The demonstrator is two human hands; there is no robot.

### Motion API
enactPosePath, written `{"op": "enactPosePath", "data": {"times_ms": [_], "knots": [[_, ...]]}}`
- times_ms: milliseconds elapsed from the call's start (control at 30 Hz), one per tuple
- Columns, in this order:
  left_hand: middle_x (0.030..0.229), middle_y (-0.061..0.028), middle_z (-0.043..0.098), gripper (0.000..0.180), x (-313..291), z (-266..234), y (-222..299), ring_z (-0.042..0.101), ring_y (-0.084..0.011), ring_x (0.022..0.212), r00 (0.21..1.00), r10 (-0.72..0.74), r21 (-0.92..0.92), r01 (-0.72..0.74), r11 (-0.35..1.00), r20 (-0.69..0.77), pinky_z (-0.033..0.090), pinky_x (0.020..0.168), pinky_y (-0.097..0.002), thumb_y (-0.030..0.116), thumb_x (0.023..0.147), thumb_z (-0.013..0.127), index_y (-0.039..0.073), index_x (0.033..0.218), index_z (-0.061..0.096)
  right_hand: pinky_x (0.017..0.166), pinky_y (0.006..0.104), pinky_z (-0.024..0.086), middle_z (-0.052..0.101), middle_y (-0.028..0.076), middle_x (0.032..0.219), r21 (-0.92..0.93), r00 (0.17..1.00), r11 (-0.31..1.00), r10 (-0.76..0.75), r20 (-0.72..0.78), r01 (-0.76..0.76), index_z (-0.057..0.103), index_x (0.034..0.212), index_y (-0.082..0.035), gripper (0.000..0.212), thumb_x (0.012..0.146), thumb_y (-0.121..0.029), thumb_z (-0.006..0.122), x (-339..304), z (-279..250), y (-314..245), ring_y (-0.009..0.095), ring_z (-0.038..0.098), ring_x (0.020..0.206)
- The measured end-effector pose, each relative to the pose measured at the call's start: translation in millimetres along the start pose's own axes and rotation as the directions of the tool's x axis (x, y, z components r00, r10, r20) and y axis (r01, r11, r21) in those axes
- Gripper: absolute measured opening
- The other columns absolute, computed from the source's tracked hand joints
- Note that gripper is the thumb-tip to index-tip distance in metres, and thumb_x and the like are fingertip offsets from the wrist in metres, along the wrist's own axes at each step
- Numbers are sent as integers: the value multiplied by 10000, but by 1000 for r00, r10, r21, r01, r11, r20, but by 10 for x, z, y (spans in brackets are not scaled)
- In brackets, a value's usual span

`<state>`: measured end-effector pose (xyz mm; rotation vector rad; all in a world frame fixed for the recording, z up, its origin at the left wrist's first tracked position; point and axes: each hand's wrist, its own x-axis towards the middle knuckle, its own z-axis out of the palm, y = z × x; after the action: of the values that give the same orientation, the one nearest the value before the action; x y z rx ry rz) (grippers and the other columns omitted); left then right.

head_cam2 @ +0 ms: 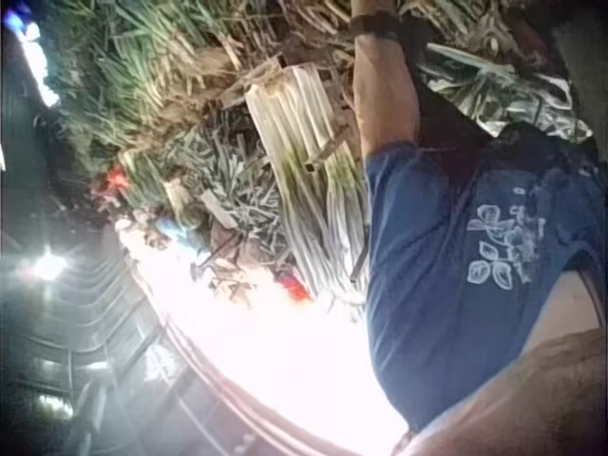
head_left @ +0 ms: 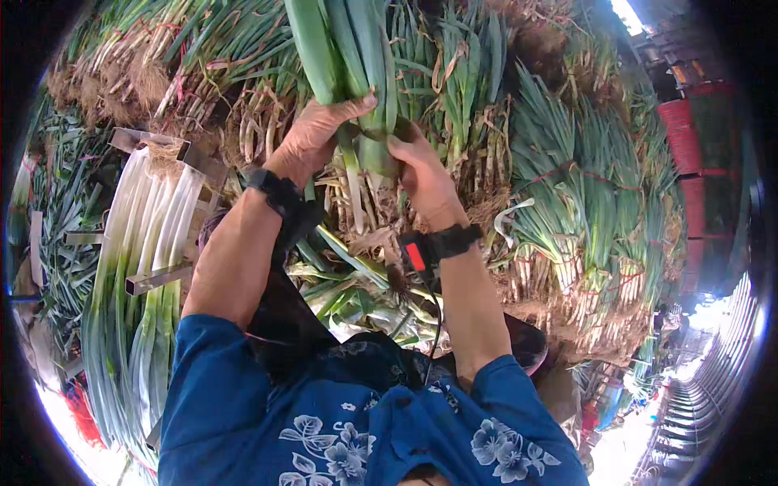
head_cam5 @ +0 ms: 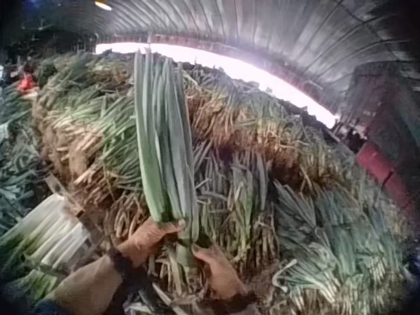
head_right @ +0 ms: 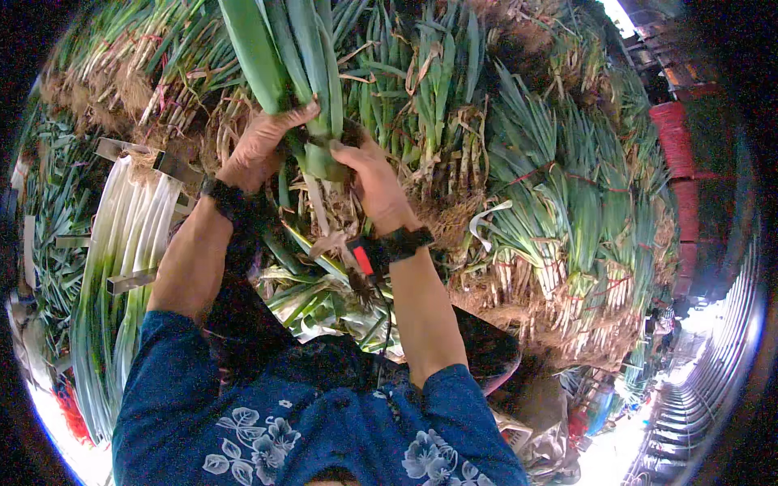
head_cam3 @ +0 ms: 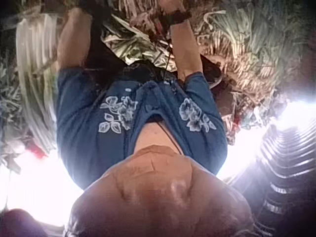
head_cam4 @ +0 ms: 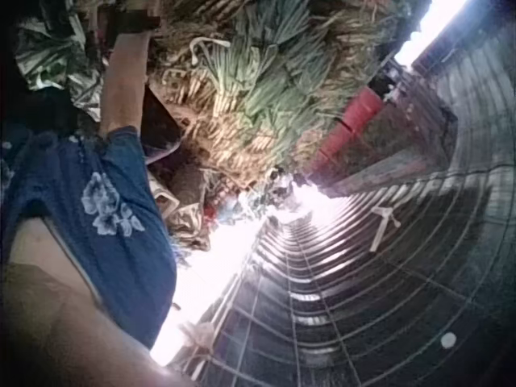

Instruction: The person peels the outer layers from green onions by hand, one at a time, and places the cleaned green onions into a metal rack. After filling the rack, the person gathers the green onions and moves them to a pile.

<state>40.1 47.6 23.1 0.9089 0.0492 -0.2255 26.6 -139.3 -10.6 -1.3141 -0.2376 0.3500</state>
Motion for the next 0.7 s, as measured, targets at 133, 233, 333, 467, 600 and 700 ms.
{"op": "enactPosePath", "data": {"times_ms": [133, 233, 333, 467, 600, 700], "knots": [[1006, -31, 629, 411, -17, -10, -53, 575, -164, 930, 1000, -4, 63, 4, 998, -5, 475, 795, -338, 159, 746, 773, 38, 1100, 603, 888, 299, 426, 599, 92, 1070, 21, 983, 997, 78, -166, -76, 529, 1139, 23, 361, 783, -37, 530, 73, 225, -39, 162, 557, 967], [1055, -31, 623, 436, 15, -82, -98, 570, -167, 979, 998, 43, 154, -49, 987, 39, 449, 860, -333, 196, 761, 764, 51, 1133, 589, 842, 277, 442, 603, 89, 1059, -14, 988, 1000, -16, -153, 14, 529, 1137, 23, 357, 785, -37, 529, 55, 254, -35, 155, 572, 914], [1047, -28, 631, 416, 32, -120, -21, 581, -157, 941, 998, 60, 211, -62, 975, 18, 455, 836, -319, 204, 766, 760, 51, 1121, 606, 822, 268, 444, 613, 79, 1027, -4, 986, 1000, 15, -166, -16, 533, 1129, 19, 349, 784, -32, 543, 89, 280, -101, 149, 573, 897], [993, -9, 653, 357, 18, -157, 110, 568, -143, 933, 993, 66, 233, -42, 972, -96, 435, 842, -321, 202, 762, 759, 75, 1080, 658, 811, 280, 448, 629, 58, 973, -72, 972, 994, -92, -215, 78, 564, 1068, -13, 281, 795, -72, 598, -48, 410, -170, 141, 584, 882], [983, 5, 644, 352, 144, -357, 85, 551, -149, 948, 973, 175, 165, -150, 975, -152, 423, 840, -331, 242, 749, 769, 91, 1047, 656, 777, 296, 456, 620, 47, 906, -100, 896, 980, -199, -398, 173, 580, 1029, -43, 216, 842, -151, 590, -153, 246, 37, 156, 588, 835], [942, 17, 634, 321, 208, -365, -20, 548, -147, 894, 965, 197, 194, -162, 967, -174, 433, 790, -329, 246, 748, 770, 103, 1013, 657, 652, 299, 457, 589, 21, 796, 171, 854, 974, -40, -518, 150, 587, 992, -69, 210, 866, -236, 578, -6, 62, 131, 154, 563, 703]]}}
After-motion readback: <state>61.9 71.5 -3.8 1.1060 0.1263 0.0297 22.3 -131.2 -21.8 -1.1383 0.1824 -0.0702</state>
